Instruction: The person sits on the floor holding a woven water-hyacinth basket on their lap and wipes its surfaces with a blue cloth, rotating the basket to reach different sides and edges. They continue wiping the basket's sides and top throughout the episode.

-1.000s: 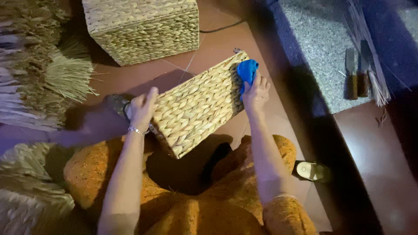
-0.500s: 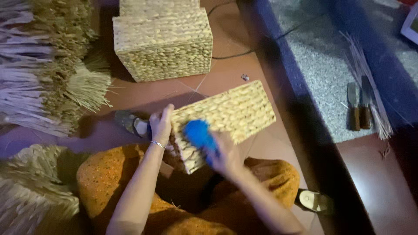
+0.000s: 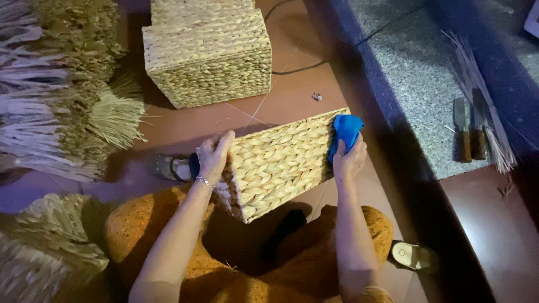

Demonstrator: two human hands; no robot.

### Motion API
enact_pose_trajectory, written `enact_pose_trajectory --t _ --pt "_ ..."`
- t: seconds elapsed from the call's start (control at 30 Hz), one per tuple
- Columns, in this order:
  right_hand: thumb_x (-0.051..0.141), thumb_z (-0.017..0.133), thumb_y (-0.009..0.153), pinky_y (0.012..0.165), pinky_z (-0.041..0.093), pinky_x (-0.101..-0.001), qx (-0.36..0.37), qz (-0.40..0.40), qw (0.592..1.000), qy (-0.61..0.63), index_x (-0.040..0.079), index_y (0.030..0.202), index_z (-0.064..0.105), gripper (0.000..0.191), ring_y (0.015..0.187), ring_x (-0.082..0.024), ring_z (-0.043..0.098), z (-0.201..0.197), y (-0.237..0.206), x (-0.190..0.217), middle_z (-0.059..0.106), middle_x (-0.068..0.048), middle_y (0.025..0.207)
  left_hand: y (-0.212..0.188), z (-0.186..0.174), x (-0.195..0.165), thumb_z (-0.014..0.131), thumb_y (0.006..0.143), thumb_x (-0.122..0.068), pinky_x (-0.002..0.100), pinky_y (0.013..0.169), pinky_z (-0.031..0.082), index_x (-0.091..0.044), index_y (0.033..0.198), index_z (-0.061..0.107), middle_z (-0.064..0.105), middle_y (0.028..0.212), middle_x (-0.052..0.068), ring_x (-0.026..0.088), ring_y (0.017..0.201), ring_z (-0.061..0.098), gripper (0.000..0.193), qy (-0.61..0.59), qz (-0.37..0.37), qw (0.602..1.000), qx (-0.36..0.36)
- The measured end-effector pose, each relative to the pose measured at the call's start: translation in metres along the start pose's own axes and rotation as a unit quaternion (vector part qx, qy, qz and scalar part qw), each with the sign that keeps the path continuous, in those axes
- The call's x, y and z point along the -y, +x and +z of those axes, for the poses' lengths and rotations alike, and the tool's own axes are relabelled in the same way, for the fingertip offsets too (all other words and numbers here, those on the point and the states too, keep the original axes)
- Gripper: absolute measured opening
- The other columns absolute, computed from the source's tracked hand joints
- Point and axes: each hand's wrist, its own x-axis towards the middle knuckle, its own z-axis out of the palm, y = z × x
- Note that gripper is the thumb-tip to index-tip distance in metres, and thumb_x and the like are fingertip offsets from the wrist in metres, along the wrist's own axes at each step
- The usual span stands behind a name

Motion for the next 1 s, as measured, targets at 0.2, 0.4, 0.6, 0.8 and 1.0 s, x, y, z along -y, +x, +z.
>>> enact_pose_trajectory --t 0.2,0.4,0.6,0.8,1.0 --pt "0.015 0.074 0.093 0.068 0.054 -0.0463 0.181 -0.073 0.971 0.139 0.008 0.140 0.055 0.052 0.080 -0.030 0.060 -0.023 -0.048 0.084 0.061 -0.014 0.094 0.021 0.005 0.015 0.052 0.114 -0.048 0.035 0.082 0.044 -0.007 0.104 0.072 0.066 0.098 0.004 0.016 0.093 0.058 0.047 0.088 0.035 0.993 -0.064" --pt "0.008 0.072 0.085 0.075 0.058 -0.0448 0.209 -0.369 0.898 0.116 0.005 0.139 0.055 0.056 0.098 -0.036 0.059 -0.040 -0.099 0.141 0.060 -0.023 0.122 0.036 0.000 0.030 0.065 0.097 -0.060 0.048 0.089 0.048 0.011 0.102 0.070 0.074 0.106 0.026 0.022 0.094 0.058 0.071 -0.064 -0.208 0.975 0.042" --pt "0.025 0.071 0.098 0.074 0.053 -0.0539 0.090 -0.196 0.975 -0.060 0.004 0.147 0.051 0.057 0.095 -0.042 0.062 0.022 0.002 0.034 0.064 -0.022 0.113 0.037 -0.009 0.028 0.077 0.093 -0.059 0.035 0.094 0.048 0.005 0.120 0.055 0.061 0.117 0.009 0.017 0.108 0.059 0.073 -0.071 -0.247 0.966 -0.010" --pt "0.026 0.077 0.090 0.096 0.051 -0.0537 0.030 -0.146 0.989 0.015 0.006 0.149 0.049 0.068 0.112 -0.045 0.062 0.021 0.031 -0.019 0.063 -0.027 0.129 0.037 -0.015 0.009 0.064 0.093 -0.054 0.032 0.089 0.049 -0.002 0.104 0.074 0.071 0.104 0.003 0.013 0.096 0.060 0.055 -0.133 -0.158 0.976 0.068" --pt "0.018 0.079 0.089 0.091 0.054 -0.0495 0.182 -0.050 0.982 0.028 0.016 0.150 0.052 0.066 0.108 -0.042 0.062 -0.005 -0.001 0.057 0.062 -0.026 0.123 0.037 -0.013 0.004 0.070 0.102 -0.046 0.030 0.082 0.046 -0.003 0.097 0.070 0.064 0.096 -0.001 0.010 0.090 0.053 0.044 -0.191 -0.129 0.970 0.082"
